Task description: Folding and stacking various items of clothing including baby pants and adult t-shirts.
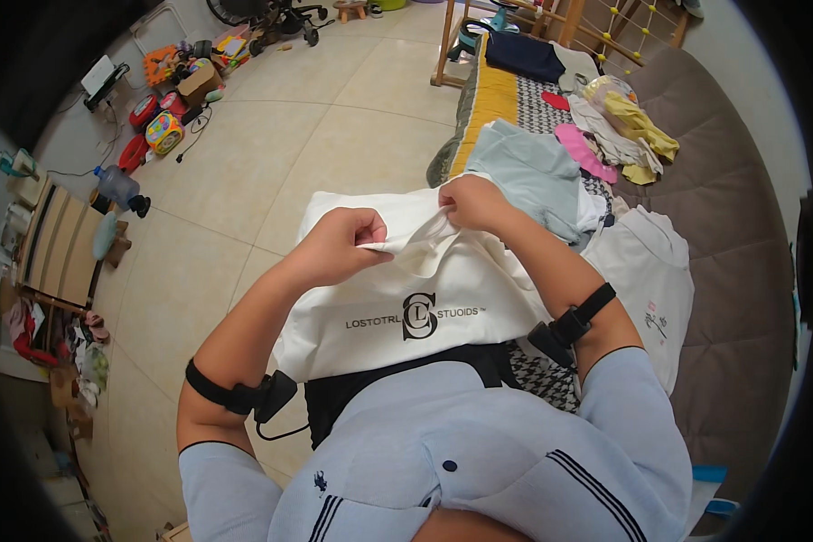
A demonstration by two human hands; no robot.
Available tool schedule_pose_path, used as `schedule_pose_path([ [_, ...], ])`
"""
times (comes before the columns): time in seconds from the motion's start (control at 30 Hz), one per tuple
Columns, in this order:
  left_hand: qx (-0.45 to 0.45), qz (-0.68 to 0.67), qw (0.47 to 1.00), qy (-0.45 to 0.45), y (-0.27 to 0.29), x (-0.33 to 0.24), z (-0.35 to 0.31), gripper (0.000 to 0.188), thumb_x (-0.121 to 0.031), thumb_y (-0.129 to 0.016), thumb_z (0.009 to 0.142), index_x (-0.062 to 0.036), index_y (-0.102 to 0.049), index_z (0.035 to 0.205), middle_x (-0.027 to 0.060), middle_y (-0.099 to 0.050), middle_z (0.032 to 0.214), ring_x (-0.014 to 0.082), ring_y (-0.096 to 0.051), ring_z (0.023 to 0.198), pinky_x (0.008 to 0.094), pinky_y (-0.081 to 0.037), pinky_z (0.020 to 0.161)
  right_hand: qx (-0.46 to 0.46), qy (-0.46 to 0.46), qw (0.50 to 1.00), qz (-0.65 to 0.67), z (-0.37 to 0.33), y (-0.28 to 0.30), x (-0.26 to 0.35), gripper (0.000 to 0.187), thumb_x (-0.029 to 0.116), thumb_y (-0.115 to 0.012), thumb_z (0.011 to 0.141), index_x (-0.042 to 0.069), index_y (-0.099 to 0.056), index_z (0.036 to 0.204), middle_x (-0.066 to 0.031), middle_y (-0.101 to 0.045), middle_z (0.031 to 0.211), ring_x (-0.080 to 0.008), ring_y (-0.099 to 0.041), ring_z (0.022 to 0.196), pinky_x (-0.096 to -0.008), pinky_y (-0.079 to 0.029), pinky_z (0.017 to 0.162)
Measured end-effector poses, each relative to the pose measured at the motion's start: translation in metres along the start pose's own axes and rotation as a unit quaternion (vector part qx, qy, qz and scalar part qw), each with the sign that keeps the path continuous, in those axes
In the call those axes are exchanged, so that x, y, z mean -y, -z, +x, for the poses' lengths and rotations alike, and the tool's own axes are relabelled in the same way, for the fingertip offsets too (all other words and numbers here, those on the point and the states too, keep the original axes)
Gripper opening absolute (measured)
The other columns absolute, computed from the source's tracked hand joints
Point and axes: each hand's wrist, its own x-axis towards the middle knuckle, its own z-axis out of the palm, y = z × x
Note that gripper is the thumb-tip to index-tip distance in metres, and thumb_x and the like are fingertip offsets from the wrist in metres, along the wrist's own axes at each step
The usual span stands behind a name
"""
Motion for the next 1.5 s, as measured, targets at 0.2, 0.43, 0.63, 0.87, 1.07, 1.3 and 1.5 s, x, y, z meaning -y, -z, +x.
schedule_pose_path([
  [0.2,0.016,0.088,0.996,-0.015,0.014,0.002,-0.021,0.017,-0.008,-0.067,0.069,-0.0013,-0.052,0.076,0.0027,-0.05,0.064,0.0104,-0.044,0.057,0.0259,-0.038,0.053,-0.094,-0.048,0.99,-0.09,-0.016,0.02,-0.002,0.016,0.004,-0.058,0.062,0.008,-0.053,0.076,-0.0105,-0.058,0.076,-0.0291,-0.057,0.075,-0.0398,-0.044,0.062],
  [0.43,0.044,0.123,0.991,0.023,0.038,0.017,-0.047,0.019,-0.01,-0.066,0.07,-0.0004,-0.055,0.082,0.0047,-0.054,0.07,0.0118,-0.048,0.061,0.0254,-0.041,0.058,-0.271,-0.049,0.96,-0.053,-0.054,0.061,0.011,0.016,-0.001,-0.052,0.06,0.006,-0.045,0.073,-0.0123,-0.052,0.071,-0.0328,-0.053,0.069,-0.0394,-0.041,0.058],
  [0.63,0.119,-0.059,0.99,0.054,0.056,0.019,-0.067,0.016,-0.016,-0.062,0.08,-0.0015,-0.057,0.084,-0.0016,-0.056,0.074,0.0044,-0.048,0.068,0.0207,-0.041,0.06,-0.223,-0.036,0.973,0.043,-0.075,0.069,-0.009,0.017,0.003,-0.053,0.063,0.006,-0.054,0.08,-0.0105,-0.054,0.063,-0.0261,-0.051,0.056,-0.0339,-0.042,0.054],
  [0.87,0.037,-0.159,0.987,0.006,0.079,0.01,-0.071,0.013,-0.016,-0.059,0.083,-0.0032,-0.056,0.085,-0.0026,-0.057,0.078,0.0049,-0.051,0.072,0.0204,-0.04,0.065,0.181,-0.149,0.854,0.464,-0.09,0.106,-0.01,0.018,0.016,-0.058,0.079,0.0,-0.058,0.086,0.0034,-0.051,0.065,-0.0035,-0.043,0.052,-0.0166,-0.035,0.05],
  [1.07,-0.093,-0.155,0.984,0.004,0.084,0.021,-0.059,0.017,-0.021,-0.057,0.085,-0.0046,-0.056,0.082,-0.0029,-0.056,0.074,0.0049,-0.049,0.069,0.0205,-0.038,0.065,0.334,-0.062,0.873,0.35,-0.095,0.088,-0.002,0.02,0.018,-0.068,0.075,0.005,-0.065,0.09,0.0029,-0.06,0.075,-0.002,-0.049,0.06,-0.0163,-0.037,0.053],
  [1.3,-0.178,-0.032,0.976,0.122,0.09,0.086,-0.047,0.016,-0.018,-0.057,0.082,-0.0024,-0.056,0.083,-0.0013,-0.055,0.071,0.0056,-0.049,0.066,0.0215,-0.04,0.062,0.029,-0.018,0.986,0.165,-0.08,0.025,-0.02,0.027,0.018,-0.069,0.068,0.004,-0.062,0.09,-0.0088,-0.061,0.082,-0.0163,-0.056,0.078,-0.0287,-0.045,0.07],
  [1.5,-0.269,0.294,0.917,0.026,0.063,0.107,-0.042,0.02,-0.002,-0.059,0.069,-0.0005,-0.055,0.088,0.0131,-0.056,0.087,0.0263,-0.055,0.083,0.0329,-0.045,0.073,0.012,-0.044,0.982,0.184,-0.081,-0.01,-0.054,0.028,0.016,-0.069,0.068,0.004,-0.058,0.091,-0.0073,-0.06,0.081,-0.0142,-0.055,0.076,-0.0263,-0.044,0.067],
])
